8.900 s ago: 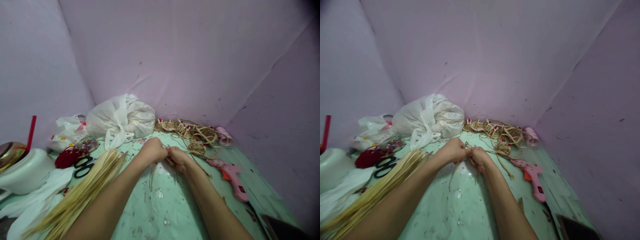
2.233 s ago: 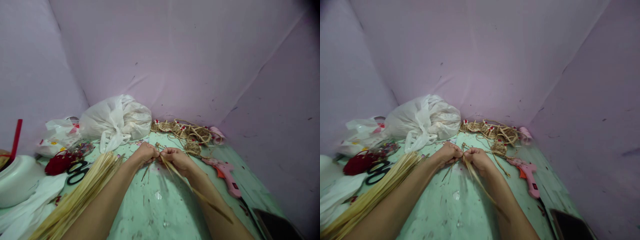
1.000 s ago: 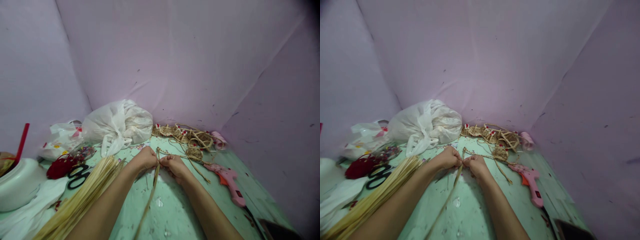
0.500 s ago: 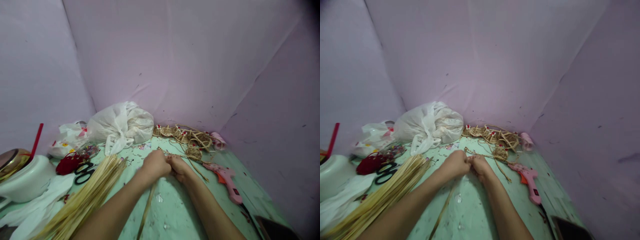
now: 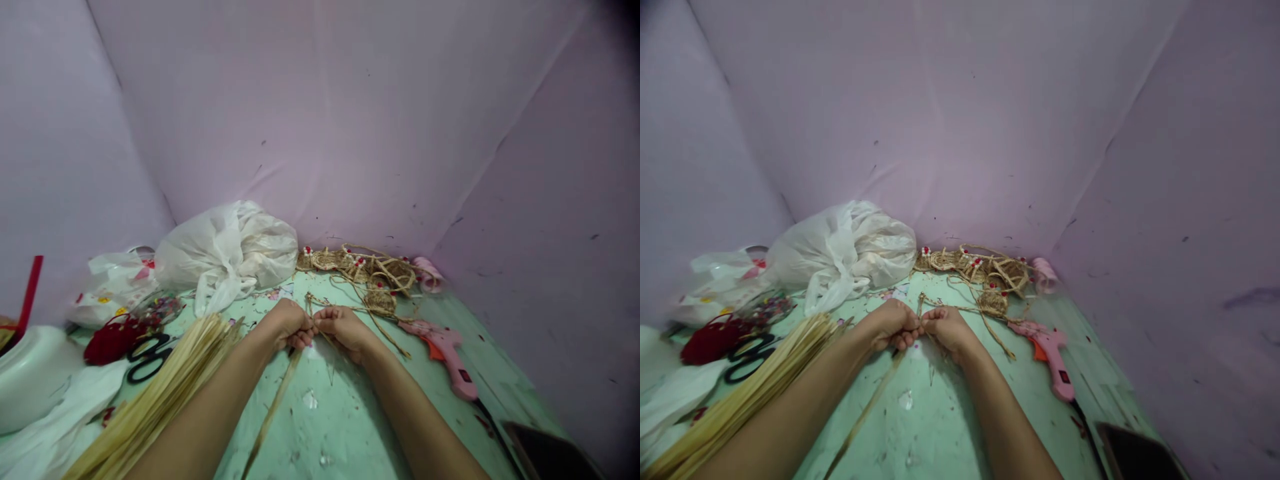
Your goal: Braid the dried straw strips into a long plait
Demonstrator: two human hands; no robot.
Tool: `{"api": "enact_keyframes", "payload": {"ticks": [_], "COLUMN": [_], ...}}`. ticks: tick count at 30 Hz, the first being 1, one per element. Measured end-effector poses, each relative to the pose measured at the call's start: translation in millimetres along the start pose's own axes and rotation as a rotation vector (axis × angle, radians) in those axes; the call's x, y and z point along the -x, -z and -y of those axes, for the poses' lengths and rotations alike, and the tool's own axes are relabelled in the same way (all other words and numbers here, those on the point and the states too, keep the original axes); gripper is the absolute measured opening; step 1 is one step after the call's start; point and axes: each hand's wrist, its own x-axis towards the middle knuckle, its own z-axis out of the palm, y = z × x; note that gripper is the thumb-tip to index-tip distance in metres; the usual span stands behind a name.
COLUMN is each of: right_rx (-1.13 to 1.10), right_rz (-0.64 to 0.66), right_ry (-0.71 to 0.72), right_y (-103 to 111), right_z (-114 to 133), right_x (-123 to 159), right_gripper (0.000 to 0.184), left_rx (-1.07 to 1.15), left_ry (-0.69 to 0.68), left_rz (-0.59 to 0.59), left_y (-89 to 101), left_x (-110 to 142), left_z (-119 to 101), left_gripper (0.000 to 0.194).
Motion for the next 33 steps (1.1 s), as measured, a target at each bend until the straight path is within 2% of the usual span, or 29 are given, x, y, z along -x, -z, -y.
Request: {"api": "enact_keyframes", "payload": {"ticks": [3, 11, 17, 20, 22, 25, 28, 31, 33], "right_rx": [0.065, 0.084, 0.073, 0.077, 0.114, 0.272, 0.606, 0.876, 0.950], "right_rz": [-0.007, 0.038, -0.003, -0.019, -0.030, -0.060, -0.193, -0.322, -0.317], "right_ry": [0.039, 0.055, 0.044, 0.076, 0.100, 0.137, 0.177, 0.139, 0.116], "right_y": [-2, -2, -2, -2, -2, -1, 1, -1, -5], "right_z": [1, 3, 1, -2, -5, -6, 0, 11, 17], "right_x": [1, 2, 2, -1, -5, -8, -3, 8, 15], "right_gripper": [0.004, 0.005, 0.004, 0.004, 0.006, 0.007, 0.007, 0.010, 0.012], "left_rx": [-0.105, -0.295, -0.251, -0.180, -0.182, -0.230, -0.253, -0.255, -0.243], "left_ry": [-0.015, -0.105, -0.065, -0.104, -0.125, -0.160, -0.195, -0.182, -0.159], "left_rz": [-0.021, 0.068, 0.058, 0.085, 0.053, -0.037, -0.074, -0.101, -0.125], "left_y": [1.9, 11.4, 11.7, 13.4, 13.1, 9.8, 5.4, 1.4, -0.5], "left_x": [-1, -5, -4, -5, -7, -8, -6, -2, -1], "left_z": [1, 5, 6, 8, 9, 9, 7, 5, 4], "left_gripper": [0.015, 0.011, 0.009, 0.008, 0.007, 0.006, 0.009, 0.013, 0.014]}}
